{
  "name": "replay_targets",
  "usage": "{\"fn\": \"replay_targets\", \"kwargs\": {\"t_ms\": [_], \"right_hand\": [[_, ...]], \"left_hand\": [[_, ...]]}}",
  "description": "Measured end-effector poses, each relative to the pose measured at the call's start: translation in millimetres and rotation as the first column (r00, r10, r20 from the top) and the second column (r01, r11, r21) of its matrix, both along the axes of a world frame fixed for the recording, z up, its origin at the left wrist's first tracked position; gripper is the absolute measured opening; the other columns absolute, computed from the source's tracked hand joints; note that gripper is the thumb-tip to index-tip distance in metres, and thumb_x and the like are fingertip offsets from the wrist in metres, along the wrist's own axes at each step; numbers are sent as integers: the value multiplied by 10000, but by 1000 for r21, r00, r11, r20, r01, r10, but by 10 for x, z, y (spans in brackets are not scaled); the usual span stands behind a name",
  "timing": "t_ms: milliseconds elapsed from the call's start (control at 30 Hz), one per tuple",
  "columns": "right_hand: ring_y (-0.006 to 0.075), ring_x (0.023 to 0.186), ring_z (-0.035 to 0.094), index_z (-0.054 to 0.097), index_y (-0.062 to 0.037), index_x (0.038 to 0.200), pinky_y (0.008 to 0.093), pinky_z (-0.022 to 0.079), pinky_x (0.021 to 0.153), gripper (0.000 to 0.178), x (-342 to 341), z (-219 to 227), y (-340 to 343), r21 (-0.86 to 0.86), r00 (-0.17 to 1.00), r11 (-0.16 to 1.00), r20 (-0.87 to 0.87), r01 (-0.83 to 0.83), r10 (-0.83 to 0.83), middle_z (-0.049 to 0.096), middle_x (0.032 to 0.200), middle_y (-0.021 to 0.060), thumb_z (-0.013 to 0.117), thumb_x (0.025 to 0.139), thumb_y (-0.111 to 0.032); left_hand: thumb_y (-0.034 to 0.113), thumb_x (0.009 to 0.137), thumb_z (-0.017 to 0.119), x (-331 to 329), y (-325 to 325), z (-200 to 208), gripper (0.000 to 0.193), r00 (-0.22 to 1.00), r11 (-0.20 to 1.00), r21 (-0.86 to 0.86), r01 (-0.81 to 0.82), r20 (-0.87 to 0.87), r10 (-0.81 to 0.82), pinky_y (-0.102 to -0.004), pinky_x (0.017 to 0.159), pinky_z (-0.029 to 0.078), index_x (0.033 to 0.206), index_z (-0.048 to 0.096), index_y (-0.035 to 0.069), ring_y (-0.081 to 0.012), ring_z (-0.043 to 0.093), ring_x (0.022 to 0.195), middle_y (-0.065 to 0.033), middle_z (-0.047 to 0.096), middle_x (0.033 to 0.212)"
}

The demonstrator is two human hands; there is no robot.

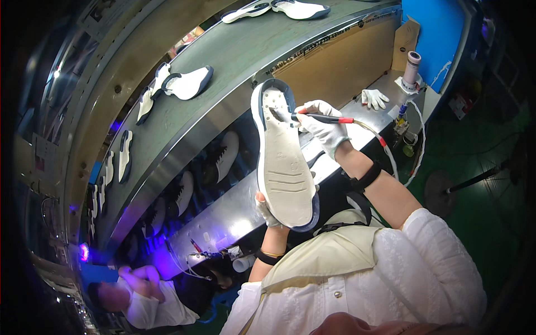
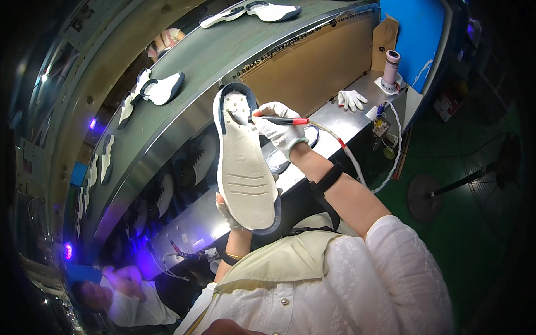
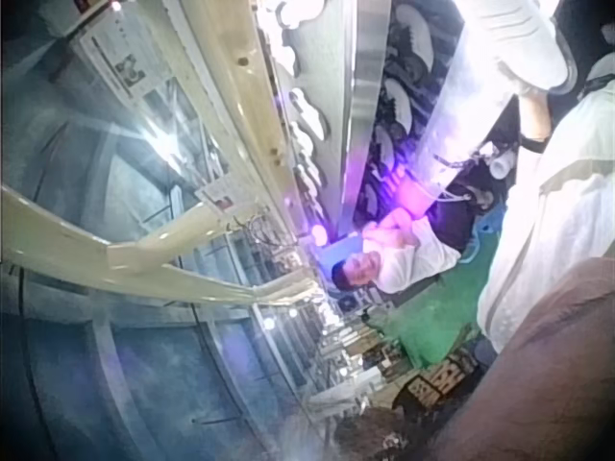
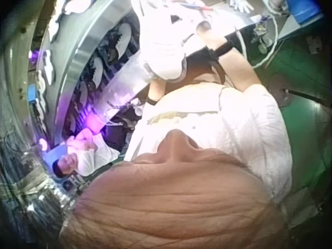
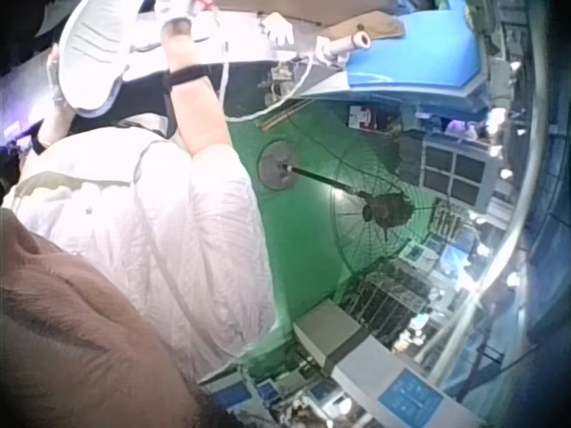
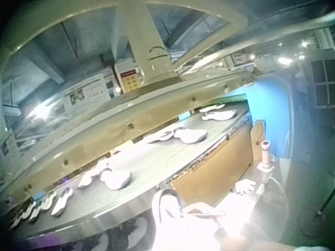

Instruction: Applying adhesive to the underside of shoe soles using a brush tool at a manufacturing workstation.

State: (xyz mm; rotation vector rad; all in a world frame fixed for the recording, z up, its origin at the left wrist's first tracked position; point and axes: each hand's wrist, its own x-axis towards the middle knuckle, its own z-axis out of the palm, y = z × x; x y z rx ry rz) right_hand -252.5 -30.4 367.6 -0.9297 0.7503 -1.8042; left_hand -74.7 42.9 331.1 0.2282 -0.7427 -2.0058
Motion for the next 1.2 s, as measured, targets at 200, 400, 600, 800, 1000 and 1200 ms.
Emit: {"fn": "replay_targets", "kwargs": {"t_ms": [200,400,600,800,1000,1200], "right_hand": [[124,760,631,587,-39,957,235,509,674,123,-46,-5,-8,67,999,997,30,-28,26,633,917,65,639,853,1],[111,794,629,587,-49,947,237,508,708,136,-23,-16,53,41,998,998,-31,-46,47,637,920,53,654,841,4],[106,840,628,589,-31,930,250,514,773,176,-16,-85,33,-292,936,956,-345,-36,-70,647,921,55,674,799,49],[101,797,634,601,-39,871,252,525,741,114,200,51,75,-68,998,996,-40,49,-52,668,863,63,678,800,8],[68,727,622,588,-41,852,219,514,665,138,276,59,256,-110,945,971,-229,212,-233,665,803,46,700,788,8],[82,702,612,559,-15,911,221,497,647,133,341,-11,329,-281,780,840,318,-465,539,629,796,71,641,813,21]], "left_hand": [[655,690,624,-18,33,-5,1049,1000,1000,5,-10,-1,10,-530,964,455,1442,249,28,-415,496,1188,-248,430,1354],[656,687,624,-31,63,8,1046,1000,1000,11,-11,18,11,-527,966,454,1441,256,31,-409,495,1191,-240,436,1352],[671,693,605,-41,52,-9,1042,1000,1000,-28,5,25,-4,-518,977,447,1441,259,35,-405,490,1200,-222,438,1359],[694,726,557,-56,119,-53,1010,992,998,-16,-67,110,68,-494,996,438,1449,256,56,-374,488,1214,-208,418,1386],[721,768,499,-49,105,-74,977,992,991,-88,-99,65,105,-465,1004,436,1454,248,72,-348,482,1228,-179,412,1402],[692,808,477,-8,55,-214,883,953,961,-42,-274,120,277,-452,971,461,1426,311,84,-313,527,1177,-153,457,1368]]}}
